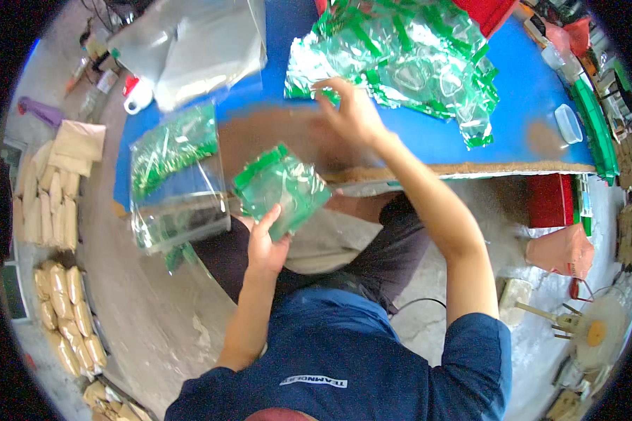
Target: Counting, organizing, and placing green plastic bags into larger clear plastic containers.
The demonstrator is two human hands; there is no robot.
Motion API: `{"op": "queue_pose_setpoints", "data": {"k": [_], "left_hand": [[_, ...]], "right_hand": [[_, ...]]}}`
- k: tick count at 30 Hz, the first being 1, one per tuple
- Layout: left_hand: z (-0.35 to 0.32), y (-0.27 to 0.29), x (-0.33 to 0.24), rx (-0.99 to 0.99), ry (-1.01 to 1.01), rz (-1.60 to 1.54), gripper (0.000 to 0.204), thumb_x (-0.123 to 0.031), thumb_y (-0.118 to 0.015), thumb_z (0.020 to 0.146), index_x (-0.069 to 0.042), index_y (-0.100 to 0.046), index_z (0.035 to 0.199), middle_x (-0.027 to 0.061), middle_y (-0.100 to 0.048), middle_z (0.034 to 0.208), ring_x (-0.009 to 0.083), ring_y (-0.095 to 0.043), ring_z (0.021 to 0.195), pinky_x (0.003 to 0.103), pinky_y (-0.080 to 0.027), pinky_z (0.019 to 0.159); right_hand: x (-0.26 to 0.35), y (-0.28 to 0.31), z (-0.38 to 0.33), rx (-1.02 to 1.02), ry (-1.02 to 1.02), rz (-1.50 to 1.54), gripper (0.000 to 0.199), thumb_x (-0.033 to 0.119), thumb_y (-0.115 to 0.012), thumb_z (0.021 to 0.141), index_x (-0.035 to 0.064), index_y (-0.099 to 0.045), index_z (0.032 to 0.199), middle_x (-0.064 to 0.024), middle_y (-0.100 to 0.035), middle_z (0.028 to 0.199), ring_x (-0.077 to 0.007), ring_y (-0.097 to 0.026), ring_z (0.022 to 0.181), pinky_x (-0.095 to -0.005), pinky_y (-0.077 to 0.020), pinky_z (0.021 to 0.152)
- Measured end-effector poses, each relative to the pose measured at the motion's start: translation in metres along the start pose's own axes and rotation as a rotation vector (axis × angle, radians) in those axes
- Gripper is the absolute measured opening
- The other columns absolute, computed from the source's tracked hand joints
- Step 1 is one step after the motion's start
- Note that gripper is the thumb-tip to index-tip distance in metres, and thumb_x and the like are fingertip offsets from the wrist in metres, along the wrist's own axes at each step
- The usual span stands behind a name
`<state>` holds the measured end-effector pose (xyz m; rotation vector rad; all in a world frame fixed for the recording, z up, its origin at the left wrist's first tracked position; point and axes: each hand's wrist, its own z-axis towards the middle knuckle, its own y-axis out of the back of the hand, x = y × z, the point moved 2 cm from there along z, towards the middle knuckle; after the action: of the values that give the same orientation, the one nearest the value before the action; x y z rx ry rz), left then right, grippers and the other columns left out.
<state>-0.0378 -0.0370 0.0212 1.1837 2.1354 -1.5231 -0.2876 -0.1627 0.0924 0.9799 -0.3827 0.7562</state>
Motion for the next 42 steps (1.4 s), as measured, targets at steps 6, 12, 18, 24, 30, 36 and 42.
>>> {"op": "queue_pose_setpoints", "data": {"k": [6,12,18,24,30,36,42], "left_hand": [[0.013,0.032,0.018,0.097,0.266,-0.318,0.042,-0.012,-0.067,0.09,-0.009,-0.055,0.13,0.0053,-0.063,0.128,0.0266,-0.056,0.122,0.048,-0.038,0.107],[0.003,0.053,0.014,0.14,0.124,-0.137,0.045,-0.01,-0.067,0.091,-0.009,-0.051,0.133,0.0057,-0.06,0.129,0.0245,-0.057,0.12,0.044,-0.043,0.105],[-0.001,0.051,-0.011,0.142,0.049,0.051,0.052,-0.003,-0.068,0.089,-0.011,-0.049,0.136,0.0042,-0.058,0.126,0.0221,-0.056,0.119,0.043,-0.047,0.1],[0.002,0.035,-0.015,0.101,-0.038,-0.01,0.047,-0.003,-0.064,0.091,-0.004,-0.048,0.136,0.01,-0.06,0.129,0.0243,-0.06,0.116,0.042,-0.047,0.102],[-0.013,0.037,-0.014,0.086,-0.074,0.014,0.046,-0.006,-0.063,0.093,-0.005,-0.048,0.136,0.0086,-0.059,0.129,0.0237,-0.057,0.12,0.041,-0.045,0.105],[-0.005,0.039,0.011,0.082,0.031,-0.15,0.048,-0.008,-0.064,0.093,-0.007,-0.046,0.137,0.0097,-0.055,0.133,0.0251,-0.052,0.127,0.042,-0.04,0.11],[0.007,0.056,0.02,0.051,0.219,-0.263,0.053,-0.005,-0.067,0.09,-0.012,-0.046,0.138,0.0058,-0.056,0.133,0.0258,-0.053,0.125,0.046,-0.04,0.111]], "right_hand": [[-0.113,-0.024,0.036,0.095,-0.072,-0.758,0.075,0.066,-0.058,0.085,0.0271,-0.043,0.147,-0.0264,-0.033,0.151,-0.0528,-0.026,0.138,-0.0682,-0.0193,0.111],[-0.043,-0.052,-0.014,0.139,-0.244,-0.656,0.066,0.053,-0.054,0.094,0.0218,-0.039,0.151,-0.0258,-0.03,0.154,-0.0517,-0.024,0.141,-0.0637,-0.0208,0.112],[0.006,-0.018,-0.07,0.28,-0.032,-0.53,0.055,0.038,-0.054,0.097,0.007,-0.047,0.141,-0.0271,-0.039,0.147,-0.0498,-0.032,0.137,-0.0646,-0.0241,0.11],[0.071,-0.016,-0.069,0.552,0.26,0.141,0.032,0.014,-0.051,0.092,0.0008,-0.062,0.119,-0.0233,-0.058,0.128,-0.0408,-0.052,0.124,-0.0459,-0.0392,0.109],[0.005,-0.048,-0.027,0.394,0.395,-0.186,0.037,0.013,-0.052,0.09,0.0029,-0.06,0.125,-0.0172,-0.057,0.133,-0.0389,-0.051,0.125,-0.0459,-0.0424,0.103],[0.064,-0.032,-0.058,0.595,0.27,0.113,0.029,0.016,-0.058,0.086,0.0001,-0.065,0.109,-0.0193,-0.062,0.099,-0.0352,-0.06,0.094,-0.0445,-0.0487,0.089],[-0.015,-0.02,-0.04,0.3,0.043,-0.593,0.081,0.061,-0.057,0.089,-0.0075,-0.049,0.131,-0.0302,-0.043,0.143,-0.0441,-0.041,0.133,-0.0534,-0.0307,0.11]]}}
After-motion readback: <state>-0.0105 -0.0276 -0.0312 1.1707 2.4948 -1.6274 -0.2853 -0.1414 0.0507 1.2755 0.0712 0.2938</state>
